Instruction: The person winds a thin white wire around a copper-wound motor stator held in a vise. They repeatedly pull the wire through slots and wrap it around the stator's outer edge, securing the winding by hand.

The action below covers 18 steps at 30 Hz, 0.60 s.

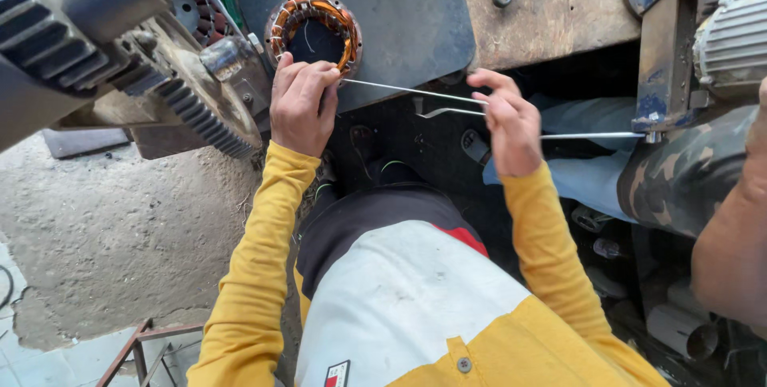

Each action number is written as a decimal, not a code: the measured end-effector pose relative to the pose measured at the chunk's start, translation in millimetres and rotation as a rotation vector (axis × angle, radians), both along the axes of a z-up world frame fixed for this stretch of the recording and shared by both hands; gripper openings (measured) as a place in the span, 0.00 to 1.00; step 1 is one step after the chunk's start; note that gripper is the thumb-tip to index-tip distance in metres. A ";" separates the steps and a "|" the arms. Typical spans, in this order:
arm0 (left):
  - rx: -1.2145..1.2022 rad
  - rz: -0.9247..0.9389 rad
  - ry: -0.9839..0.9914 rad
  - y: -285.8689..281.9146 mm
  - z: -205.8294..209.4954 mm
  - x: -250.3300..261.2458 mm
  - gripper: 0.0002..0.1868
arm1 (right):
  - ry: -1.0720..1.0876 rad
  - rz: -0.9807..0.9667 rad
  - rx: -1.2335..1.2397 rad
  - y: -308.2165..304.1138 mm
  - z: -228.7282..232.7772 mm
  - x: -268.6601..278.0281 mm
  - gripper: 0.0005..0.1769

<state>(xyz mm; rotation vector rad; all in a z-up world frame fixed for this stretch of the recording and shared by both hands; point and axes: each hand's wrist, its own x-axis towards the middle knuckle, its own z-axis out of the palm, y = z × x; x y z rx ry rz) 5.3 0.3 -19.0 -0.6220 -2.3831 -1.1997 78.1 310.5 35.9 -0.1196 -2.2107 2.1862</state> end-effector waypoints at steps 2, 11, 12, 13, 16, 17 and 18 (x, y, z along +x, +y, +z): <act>0.014 -0.022 0.002 -3.6 -3.7 -1.3 0.09 | 0.098 0.005 0.338 18.8 39.6 44.4 0.14; -0.068 -0.210 0.071 -29.9 0.2 -10.3 0.08 | -0.271 -0.515 1.123 5.5 145.5 155.3 0.08; -0.062 -0.234 0.078 -29.7 0.4 -14.4 0.08 | -0.266 -0.477 1.157 6.5 143.2 166.6 0.06; -0.053 -0.257 0.079 -28.7 -0.1 -18.0 0.09 | -0.264 -0.436 1.194 9.8 138.7 177.4 0.03; -0.042 -0.304 0.080 -20.7 1.0 -29.3 0.09 | -0.176 -0.394 1.444 17.8 117.0 196.5 0.04; -0.041 -0.318 0.072 -18.1 1.6 -30.8 0.09 | -0.139 -0.387 1.552 18.8 110.9 199.6 0.06; -0.037 -0.326 0.060 -17.5 2.6 -30.5 0.09 | -0.096 -0.422 1.550 17.9 103.4 199.3 0.07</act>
